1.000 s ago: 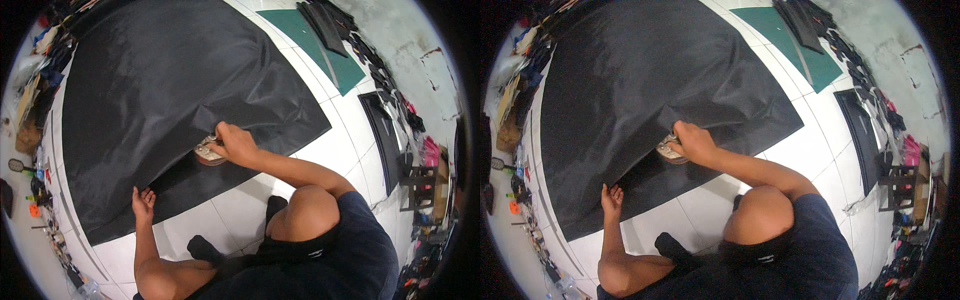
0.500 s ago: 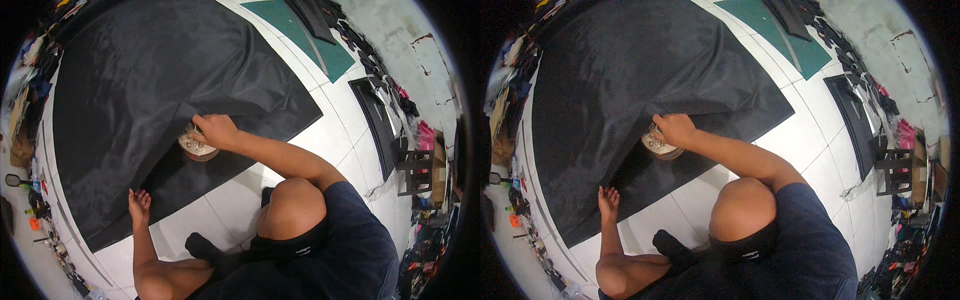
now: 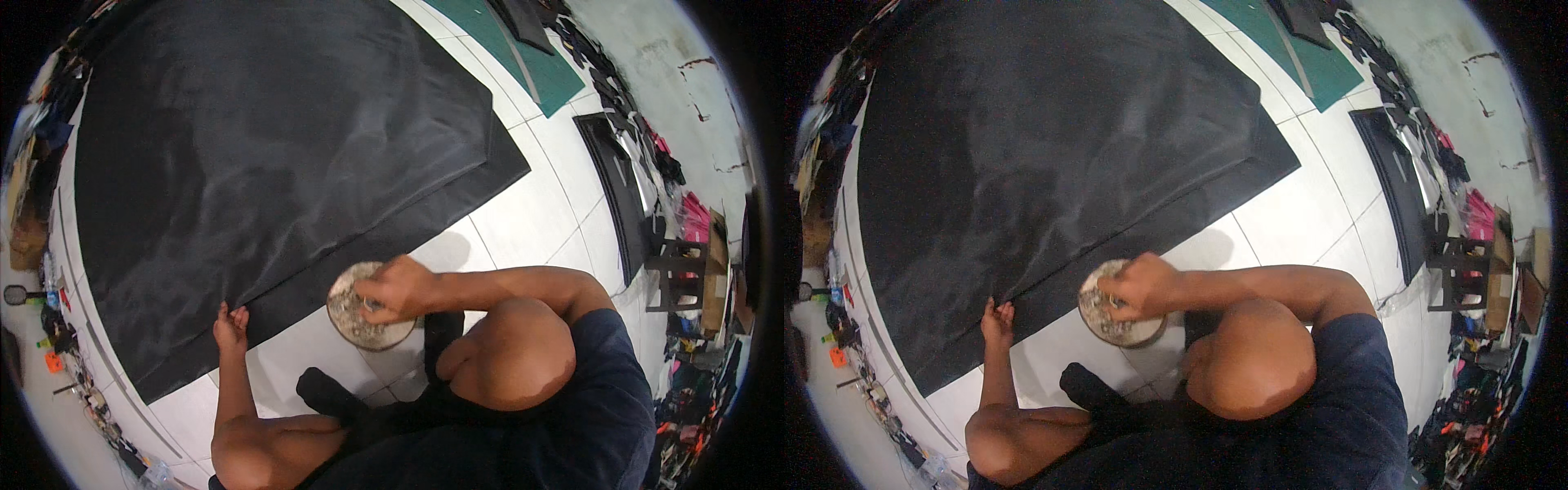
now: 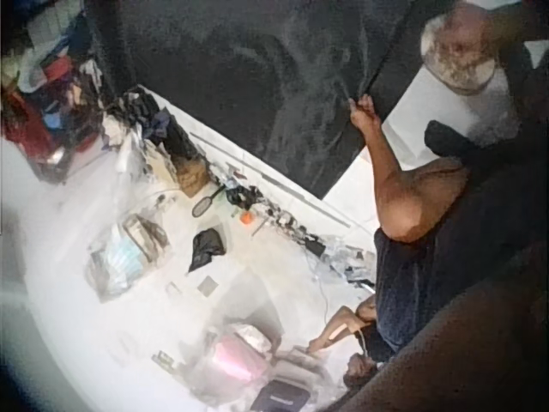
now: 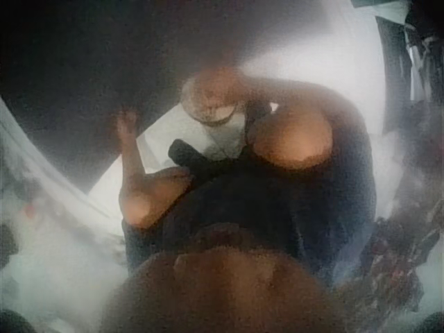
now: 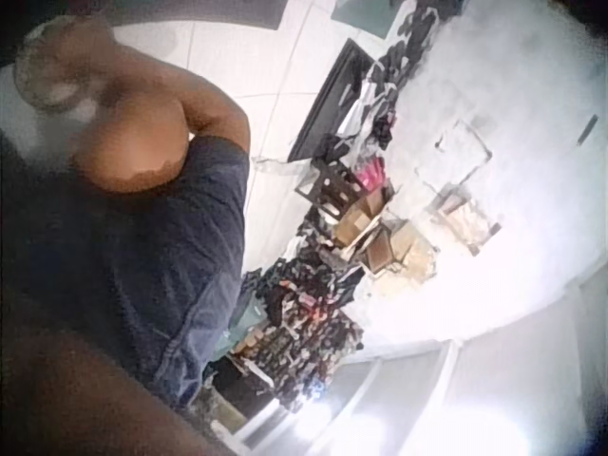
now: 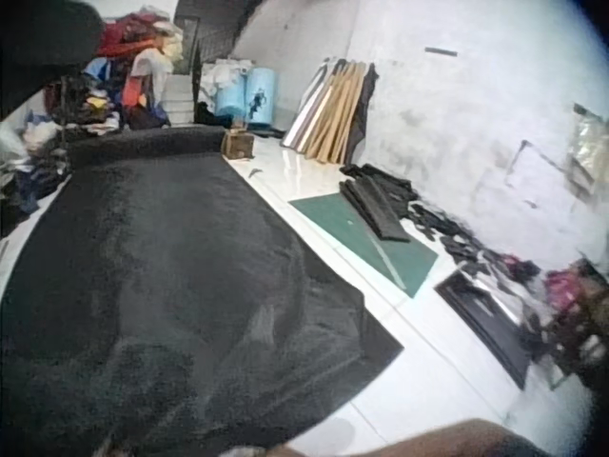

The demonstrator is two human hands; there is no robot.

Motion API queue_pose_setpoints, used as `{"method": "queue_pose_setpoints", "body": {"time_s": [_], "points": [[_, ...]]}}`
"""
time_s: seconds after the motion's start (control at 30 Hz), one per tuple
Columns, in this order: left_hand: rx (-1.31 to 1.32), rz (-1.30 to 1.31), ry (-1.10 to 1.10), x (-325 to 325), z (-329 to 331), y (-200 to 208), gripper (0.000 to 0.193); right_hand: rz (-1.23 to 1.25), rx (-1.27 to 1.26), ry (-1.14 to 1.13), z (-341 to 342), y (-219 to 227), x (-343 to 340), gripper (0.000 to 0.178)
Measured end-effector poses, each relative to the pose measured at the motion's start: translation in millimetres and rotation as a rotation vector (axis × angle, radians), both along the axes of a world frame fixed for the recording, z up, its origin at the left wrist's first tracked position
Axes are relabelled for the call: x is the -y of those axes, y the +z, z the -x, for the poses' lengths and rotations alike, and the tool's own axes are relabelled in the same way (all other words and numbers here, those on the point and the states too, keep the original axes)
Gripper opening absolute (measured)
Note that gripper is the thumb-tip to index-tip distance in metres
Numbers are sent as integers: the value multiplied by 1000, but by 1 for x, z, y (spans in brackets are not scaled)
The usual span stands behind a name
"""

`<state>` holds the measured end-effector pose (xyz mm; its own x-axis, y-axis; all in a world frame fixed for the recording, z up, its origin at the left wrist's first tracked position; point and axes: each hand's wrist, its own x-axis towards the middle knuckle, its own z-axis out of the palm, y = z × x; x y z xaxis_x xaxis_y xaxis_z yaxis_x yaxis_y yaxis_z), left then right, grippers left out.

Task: The person cuts a large black fabric sheet on the floor using scissors. They repeatedly unfold, align, and cut the fabric into sections, then fold and stack the pieces.

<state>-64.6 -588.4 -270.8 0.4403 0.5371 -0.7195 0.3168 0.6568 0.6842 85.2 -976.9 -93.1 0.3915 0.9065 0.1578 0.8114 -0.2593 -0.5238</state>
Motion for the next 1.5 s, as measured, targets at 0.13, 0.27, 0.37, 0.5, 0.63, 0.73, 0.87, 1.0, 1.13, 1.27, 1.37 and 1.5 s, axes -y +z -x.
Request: {"method": "queue_pose_setpoints", "body": {"time_s": [0.13,0.27,0.37,0.5,0.63,0.73,0.87,1.0,1.13,1.27,1.37,1.5], "points": [[9,22,-15,-3,-1,-7,47,22,-111,141,20,-7,20,32],[4,4,-38,-1,1,4,55,198,-189,282,24,-2,25,37],[2,-44,-80,1,-3,12,65,328,-388,224,-5,13,22,42],[-40,-64,-64,0,1,25,76,-132,-713,-979,-91,-20,73,43],[27,-106,226,-23,12,11,80,-188,-1072,-1578,-162,-115,211,77],[32,-69,265,-14,6,29,70,-511,-1162,-1692,-179,-140,243,88],[-13,-143,257,-71,27,7,51,-974,-1112,-1749,-233,-166,237,77],[-95,-156,219,-46,39,-19,39,-1331,-700,-1888,-260,-181,312,51],[-285,-260,243,-63,72,-10,32,-832,-688,-2034,-235,-181,312,30],[-236,-263,130,-52,87,-19,30,-499,-434,-2000,-218,-190,356,33],[-257,-259,146,-29,82,-28,37,-350,-94,-2109,-228,-182,396,49],[-311,-324,60,-53,100,-15,35,57,-382,-1804,-239,-159,388,46]]}}
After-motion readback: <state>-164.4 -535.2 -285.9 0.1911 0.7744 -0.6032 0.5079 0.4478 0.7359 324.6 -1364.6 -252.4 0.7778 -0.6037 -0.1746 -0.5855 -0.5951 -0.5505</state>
